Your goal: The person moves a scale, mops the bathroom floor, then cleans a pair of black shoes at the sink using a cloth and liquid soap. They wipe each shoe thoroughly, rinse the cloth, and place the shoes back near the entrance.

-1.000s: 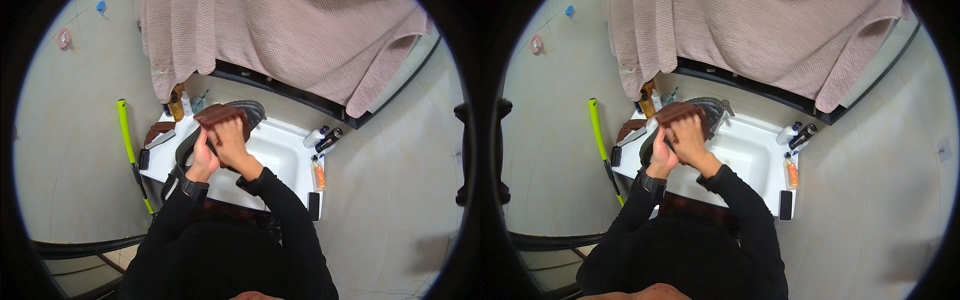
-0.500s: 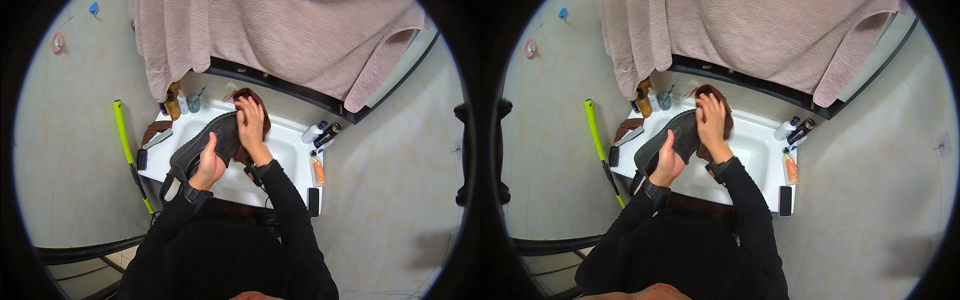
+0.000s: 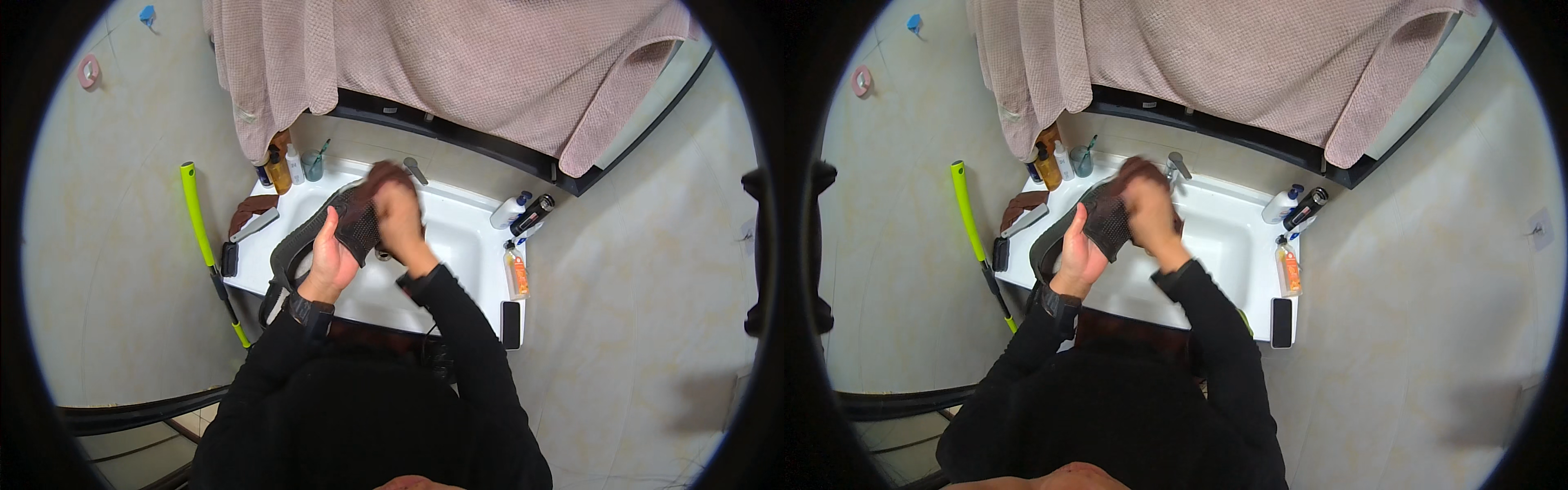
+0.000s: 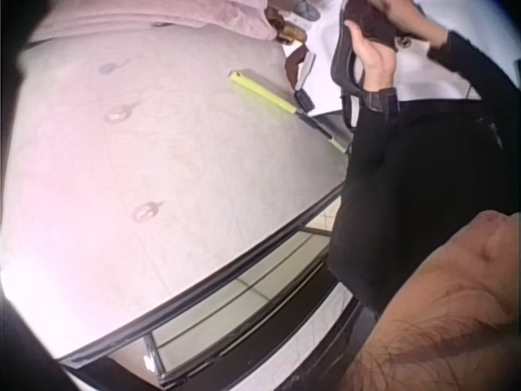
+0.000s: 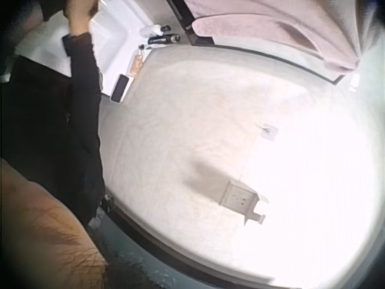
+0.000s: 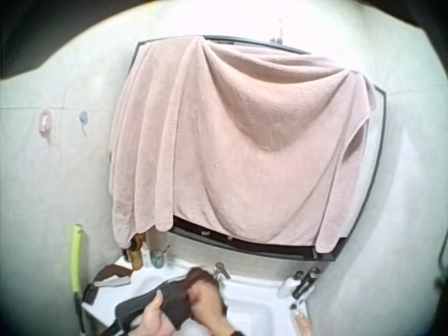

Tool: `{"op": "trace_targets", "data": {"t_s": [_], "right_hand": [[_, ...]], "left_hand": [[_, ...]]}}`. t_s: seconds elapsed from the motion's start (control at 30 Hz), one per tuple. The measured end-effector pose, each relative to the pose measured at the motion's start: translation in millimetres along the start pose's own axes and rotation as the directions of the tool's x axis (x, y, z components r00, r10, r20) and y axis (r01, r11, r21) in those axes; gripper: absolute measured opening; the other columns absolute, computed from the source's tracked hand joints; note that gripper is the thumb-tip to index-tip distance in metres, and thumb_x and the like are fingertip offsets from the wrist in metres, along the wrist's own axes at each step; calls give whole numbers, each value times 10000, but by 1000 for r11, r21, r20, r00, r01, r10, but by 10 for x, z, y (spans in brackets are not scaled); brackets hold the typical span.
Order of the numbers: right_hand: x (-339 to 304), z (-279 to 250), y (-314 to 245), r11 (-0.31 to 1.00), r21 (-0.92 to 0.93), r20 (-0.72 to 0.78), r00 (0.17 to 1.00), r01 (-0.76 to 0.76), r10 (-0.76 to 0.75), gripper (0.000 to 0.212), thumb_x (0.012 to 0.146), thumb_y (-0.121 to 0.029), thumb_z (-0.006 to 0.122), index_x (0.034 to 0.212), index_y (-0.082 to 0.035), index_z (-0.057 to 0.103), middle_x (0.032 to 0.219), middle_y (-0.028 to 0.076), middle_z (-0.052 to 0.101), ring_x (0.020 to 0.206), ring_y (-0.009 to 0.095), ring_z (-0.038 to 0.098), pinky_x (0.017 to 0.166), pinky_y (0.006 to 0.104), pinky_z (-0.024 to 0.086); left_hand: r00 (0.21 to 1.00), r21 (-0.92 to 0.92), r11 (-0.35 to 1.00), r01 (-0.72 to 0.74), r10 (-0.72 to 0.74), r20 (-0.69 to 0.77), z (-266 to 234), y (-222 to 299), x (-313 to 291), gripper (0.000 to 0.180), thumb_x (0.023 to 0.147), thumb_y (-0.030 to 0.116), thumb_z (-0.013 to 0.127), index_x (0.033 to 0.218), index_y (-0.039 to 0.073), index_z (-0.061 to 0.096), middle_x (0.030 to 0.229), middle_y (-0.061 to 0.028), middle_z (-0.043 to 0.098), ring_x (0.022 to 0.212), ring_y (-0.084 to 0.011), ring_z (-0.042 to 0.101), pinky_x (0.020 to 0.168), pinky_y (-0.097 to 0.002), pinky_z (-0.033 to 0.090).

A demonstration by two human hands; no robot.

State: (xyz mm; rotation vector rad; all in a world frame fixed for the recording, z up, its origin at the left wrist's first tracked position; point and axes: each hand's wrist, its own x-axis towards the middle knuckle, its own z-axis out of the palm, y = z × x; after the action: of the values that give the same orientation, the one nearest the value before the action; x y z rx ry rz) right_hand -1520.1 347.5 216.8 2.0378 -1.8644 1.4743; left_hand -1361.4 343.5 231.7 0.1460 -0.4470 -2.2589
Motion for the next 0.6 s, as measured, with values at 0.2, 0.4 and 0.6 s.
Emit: {"op": "trace_targets", "data": {"t_s": [0.2, 0.4, 0.6], "right_hand": [[78, -419, 544, 638, 759, -451, 601, -132, 660, 331, 985, -346, 402, 1059, -48, 525, 938, 81, 607, 832, 178, 588, 796, 321, 477], [9, -356, -261, 926, 331, -448, 894, 182, -15, 516, 928, -295, 480, 1390, -115, 336, 1419, 163, 327, 1264, 297, 378, 1057, 416, 301], [235, -319, -42, 997, 74, -446, 893, -22, 53, 237, 948, -219, 481, 1016, -36, 616, 897, 134, 605, 772, 283, 602, 690, 332, 475]], "left_hand": [[998, -212, 976, 43, -34, 48, 49, 285, -84, 565, 988, 423, 307, 1352, -4, 371, 1378, -203, 417, 1256, -357, 423, 1070, -493, 311], [999, -142, 989, 36, -36, 0, 154, 126, -78, 573, 990, 427, 298, 1361, -6, 359, 1382, -188, 420, 1267, -327, 415, 1077, -457, 309], [999, 77, 997, -32, 29, 36, 198, -107, -199, 569, 995, 419, 299, 1367, -8, 345, 1385, -164, 421, 1265, -304, 420, 1077, -434, 312]]}}
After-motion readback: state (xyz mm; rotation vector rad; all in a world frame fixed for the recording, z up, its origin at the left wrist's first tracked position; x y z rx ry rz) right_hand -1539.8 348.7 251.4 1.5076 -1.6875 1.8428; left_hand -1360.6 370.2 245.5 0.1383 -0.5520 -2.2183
